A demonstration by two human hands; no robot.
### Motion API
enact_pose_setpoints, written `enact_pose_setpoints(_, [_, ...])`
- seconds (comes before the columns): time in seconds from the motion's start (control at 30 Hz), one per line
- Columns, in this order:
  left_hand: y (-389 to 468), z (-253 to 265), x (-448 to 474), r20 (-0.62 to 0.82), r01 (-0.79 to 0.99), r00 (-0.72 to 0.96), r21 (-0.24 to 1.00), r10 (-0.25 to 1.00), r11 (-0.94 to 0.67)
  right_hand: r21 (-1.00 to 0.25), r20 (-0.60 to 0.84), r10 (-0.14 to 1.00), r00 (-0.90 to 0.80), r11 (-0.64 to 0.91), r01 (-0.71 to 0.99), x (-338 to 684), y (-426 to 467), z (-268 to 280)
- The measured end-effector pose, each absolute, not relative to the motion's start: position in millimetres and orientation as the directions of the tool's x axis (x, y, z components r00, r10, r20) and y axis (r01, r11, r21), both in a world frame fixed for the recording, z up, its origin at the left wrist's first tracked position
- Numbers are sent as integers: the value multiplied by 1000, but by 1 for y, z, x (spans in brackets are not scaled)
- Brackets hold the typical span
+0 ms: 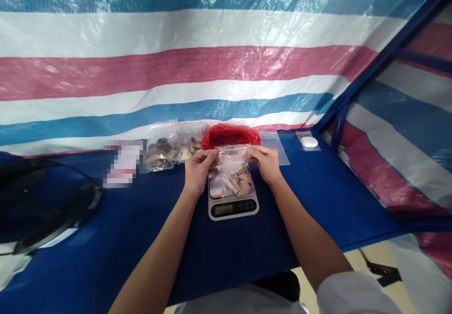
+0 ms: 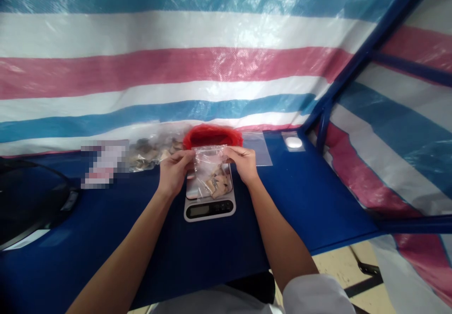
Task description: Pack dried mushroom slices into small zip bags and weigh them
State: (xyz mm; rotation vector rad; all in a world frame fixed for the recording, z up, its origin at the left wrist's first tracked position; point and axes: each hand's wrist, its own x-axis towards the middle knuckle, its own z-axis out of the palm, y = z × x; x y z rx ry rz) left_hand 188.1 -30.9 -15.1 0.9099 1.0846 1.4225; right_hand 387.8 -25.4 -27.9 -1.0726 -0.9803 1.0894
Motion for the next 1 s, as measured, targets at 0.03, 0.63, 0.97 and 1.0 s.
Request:
enact_pose_setpoints(0.03, [-31, -15, 188, -30, -298, -128, 955, 991, -10, -976, 92, 974, 206, 129, -174, 388, -26, -28])
enact_pose_setpoints(0.63, [-37, -18, 190, 113, -139, -213, 980, 971, -145, -977, 134, 979, 151, 157, -146, 380, -33, -19])
enact_pose_setpoints(0.97, [-40, -16, 192, 27, -178, -141, 983, 990, -52, -976, 163, 972, 171, 185, -118, 383, -35, -18])
enact_pose_setpoints(1.0, [-39, -15, 191, 40, -173, -142, 983, 989, -65, -976, 159, 974, 163, 180, -120, 383, -36, -18])
